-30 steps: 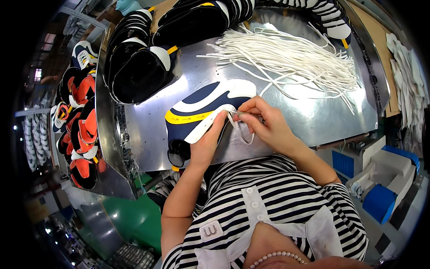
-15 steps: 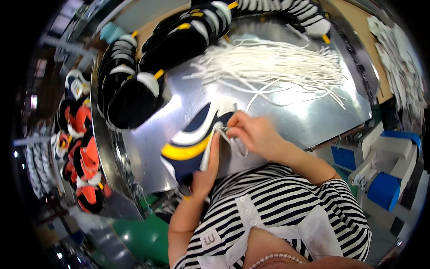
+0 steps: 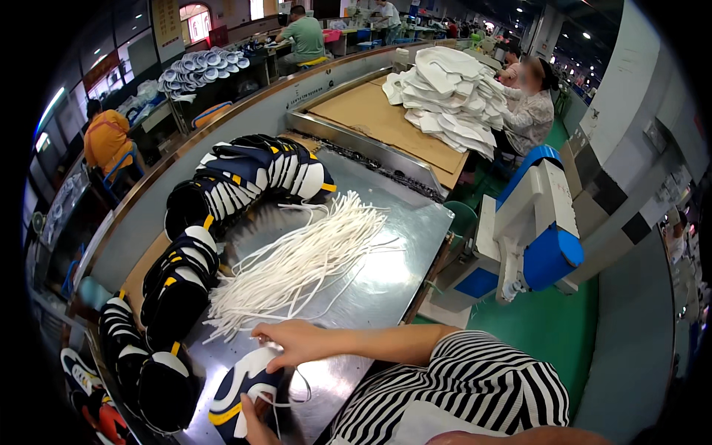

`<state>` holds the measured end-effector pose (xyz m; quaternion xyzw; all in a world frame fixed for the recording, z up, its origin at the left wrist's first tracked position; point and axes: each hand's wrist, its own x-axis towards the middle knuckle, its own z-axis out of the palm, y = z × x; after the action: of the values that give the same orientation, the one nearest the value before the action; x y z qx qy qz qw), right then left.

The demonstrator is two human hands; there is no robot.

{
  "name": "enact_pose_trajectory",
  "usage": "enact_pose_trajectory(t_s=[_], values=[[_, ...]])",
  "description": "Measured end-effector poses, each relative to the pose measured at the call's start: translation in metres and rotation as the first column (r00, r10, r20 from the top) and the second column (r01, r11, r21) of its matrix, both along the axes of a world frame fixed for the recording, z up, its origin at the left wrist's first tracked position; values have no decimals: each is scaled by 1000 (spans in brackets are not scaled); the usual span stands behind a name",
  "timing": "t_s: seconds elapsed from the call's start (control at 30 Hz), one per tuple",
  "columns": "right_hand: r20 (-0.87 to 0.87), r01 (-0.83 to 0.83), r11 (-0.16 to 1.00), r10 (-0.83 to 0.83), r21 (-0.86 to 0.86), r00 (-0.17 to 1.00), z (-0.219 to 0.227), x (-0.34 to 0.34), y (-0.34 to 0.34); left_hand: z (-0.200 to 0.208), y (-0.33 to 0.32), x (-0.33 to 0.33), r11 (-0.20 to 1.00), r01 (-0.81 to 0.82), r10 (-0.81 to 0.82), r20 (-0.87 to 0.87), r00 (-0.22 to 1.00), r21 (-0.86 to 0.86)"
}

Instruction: The person laces a shoe by threading a white lace through the eyelets and then ties a bow.

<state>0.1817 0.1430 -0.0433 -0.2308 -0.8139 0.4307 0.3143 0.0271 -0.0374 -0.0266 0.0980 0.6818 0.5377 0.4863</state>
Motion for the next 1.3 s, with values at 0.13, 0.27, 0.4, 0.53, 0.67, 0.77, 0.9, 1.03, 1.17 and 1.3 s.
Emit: enact_pose_trajectory(t_s=[0.13, 0.27, 0.4, 0.53, 0.67, 0.77, 0.9, 1.03, 1.17, 1.3], values=[[101, -29, 962, 58, -270, 993, 4, -36, -20, -37, -13, -39, 992, 91, -125, -642, 756, -86], [235, 61, 930, 29, -363, 971, -26, -66, 12, -22, -22, -61, 867, 497, -425, -575, 699, -36], [-7, 49, 789, -67, -612, 998, -21, -48, 14, 6, -9, -33, 793, 469, -530, -820, 215, -389], [68, -5, 839, 50, -543, 996, -24, -33, -34, -3, -8, -19, 915, 365, -228, -966, 119, -171], [118, -29, 841, 110, -540, 987, -30, -49, -40, 4, -3, -15, 944, 318, -117, -991, 64, -91], [120, -114, 852, 202, -511, 972, -9, -28, -41, 7, -3, -28, 960, 279, -59, -995, 85, -33], [70, -168, 709, 294, -685, 953, -1, -1, -42, 22, 8, -19, 951, 296, -109, -992, 65, -86], [64, 13, 970, 3, -242, 998, 5, -21, -41, 26, 13, -7, 947, 304, -102, -994, -34, -107], [-1, 57, 931, -62, -360, 998, 4, -39, -36, 35, 10, -8, 958, 260, -96, -991, -98, -118], [146, -65, 960, 108, -273, 983, 8, -19, -36, 40, 1, -19, 969, 246, -26, -999, -20, -30]])
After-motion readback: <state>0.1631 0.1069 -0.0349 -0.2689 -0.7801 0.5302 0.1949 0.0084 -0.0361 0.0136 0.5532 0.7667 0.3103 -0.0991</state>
